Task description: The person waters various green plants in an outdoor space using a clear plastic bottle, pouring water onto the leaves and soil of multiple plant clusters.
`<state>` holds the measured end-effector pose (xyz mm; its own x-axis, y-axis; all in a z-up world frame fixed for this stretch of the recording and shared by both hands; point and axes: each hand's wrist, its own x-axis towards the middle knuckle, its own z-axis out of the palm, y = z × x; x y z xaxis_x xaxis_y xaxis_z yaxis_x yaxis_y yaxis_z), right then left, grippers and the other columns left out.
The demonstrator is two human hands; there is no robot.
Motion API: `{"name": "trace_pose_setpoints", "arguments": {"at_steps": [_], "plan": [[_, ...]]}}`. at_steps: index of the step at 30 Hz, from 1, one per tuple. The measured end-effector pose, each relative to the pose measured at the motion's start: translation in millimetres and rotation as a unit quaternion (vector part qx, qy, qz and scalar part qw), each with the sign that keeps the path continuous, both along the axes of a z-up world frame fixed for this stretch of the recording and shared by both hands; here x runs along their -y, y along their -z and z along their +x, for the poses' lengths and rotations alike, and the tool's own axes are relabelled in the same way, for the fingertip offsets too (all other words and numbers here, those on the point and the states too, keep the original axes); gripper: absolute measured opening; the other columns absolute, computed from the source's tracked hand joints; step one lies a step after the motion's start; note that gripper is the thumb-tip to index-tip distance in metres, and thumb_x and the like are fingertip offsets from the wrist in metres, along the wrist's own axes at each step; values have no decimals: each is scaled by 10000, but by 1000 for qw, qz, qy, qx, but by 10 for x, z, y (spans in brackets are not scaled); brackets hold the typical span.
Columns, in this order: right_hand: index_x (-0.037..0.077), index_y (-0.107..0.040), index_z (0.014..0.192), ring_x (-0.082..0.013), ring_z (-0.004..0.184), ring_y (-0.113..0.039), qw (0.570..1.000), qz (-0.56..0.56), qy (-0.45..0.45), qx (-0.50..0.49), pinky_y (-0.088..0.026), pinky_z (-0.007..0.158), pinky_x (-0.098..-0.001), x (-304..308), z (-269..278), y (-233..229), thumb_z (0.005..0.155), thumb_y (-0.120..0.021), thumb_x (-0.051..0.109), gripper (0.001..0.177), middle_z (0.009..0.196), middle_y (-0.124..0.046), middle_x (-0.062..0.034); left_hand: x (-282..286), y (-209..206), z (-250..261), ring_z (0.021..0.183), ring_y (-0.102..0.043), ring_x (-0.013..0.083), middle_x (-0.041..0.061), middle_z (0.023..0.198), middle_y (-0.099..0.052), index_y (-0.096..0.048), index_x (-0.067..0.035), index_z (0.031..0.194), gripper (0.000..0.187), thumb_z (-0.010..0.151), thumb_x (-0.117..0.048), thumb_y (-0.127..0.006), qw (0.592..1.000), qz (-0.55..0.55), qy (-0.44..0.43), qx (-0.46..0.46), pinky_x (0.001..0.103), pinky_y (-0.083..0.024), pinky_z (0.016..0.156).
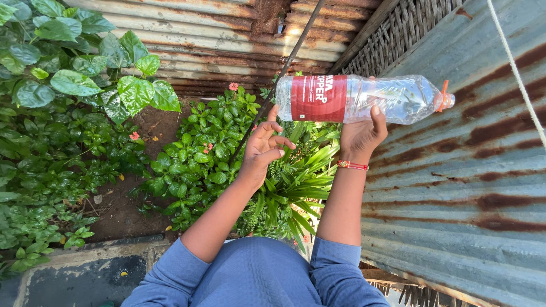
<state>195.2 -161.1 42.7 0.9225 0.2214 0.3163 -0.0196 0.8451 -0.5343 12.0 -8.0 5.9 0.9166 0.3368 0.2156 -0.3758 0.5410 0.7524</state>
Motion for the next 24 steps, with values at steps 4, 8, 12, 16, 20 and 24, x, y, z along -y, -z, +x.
{"name": "trace_pose_setpoints", "arguments": {"at_steps": [4, 8, 12, 16, 20, 24], "plan": [[-22, -403, 1540, -337, 1449, -479, 998, 38, -49, 30, -350, 1311, -505, 9, -22, -15, 819, -716, 140, 802, 1527, -485, -156, -12, 64, 28, 991, -684, 197, 108, 1755, -197, -548, -113, 1134, 419, 782, 114, -556, 1000, -2, -11, -14, 323, -488, 901], [19, -405, 1531, -316, 1513, -415, 996, 70, -59, 17, -300, 1346, -505, 17, 13, 29, 769, -708, 85, 822, 1597, -443, -100, -10, 122, 62, 1007, -682, 212, 149, 1723, -271, -505, -111, 1241, 525, 775, 124, -563, 1000, -20, -16, 0, 328, -499, 899], [26, -417, 1532, -318, 1547, -374, 993, 79, -73, 40, -273, 1369, -528, 23, 56, 86, 744, -676, 53, 830, 1598, -434, -97, -43, 137, 90, 985, -679, 219, 187, 1686, -304, -398, -128, 1457, 769, 747, 121, -559, 999, -36, -26, -15, 292, -495, 801], [28, -426, 1534, -322, 1557, -367, 991, 93, -85, 49, -271, 1368, -527, 46, 64, 105, 718, -660, 56, 850, 1609, -439, -102, -63, 125, 86, 988, -672, 225, 202, 1705, -289, -308, -103, 1587, 906, 740, 120, -541, 1000, -21, -16, -16, 273, -503, 799], [25, -431, 1536, -328, 1549, -380, 990, 97, -87, 57, -279, 1367, -532, 60, 64, 101, 726, -653, 62, 840, 1608, -443, -111, -40, 131, 90, 994, -668, 222, 198, 1707, -292, -298, -71, 1594, 906, 742, 117, -542, 999, -25, -10, -17, 278, -501, 810], [38, -411, 1538, -340, 1556, -386, 994, 53, -67, 67, -275, 1338, -501, 51, 42, 18, 778, -667, 62, 803, 1618, -434, -133, -26, 156, 98, 990, -669, 223, 191, 1706, -300, -295, -58, 1599, 912, 739, 112, -547, 999, -30, -9, -20, 281, -506, 823]]}}
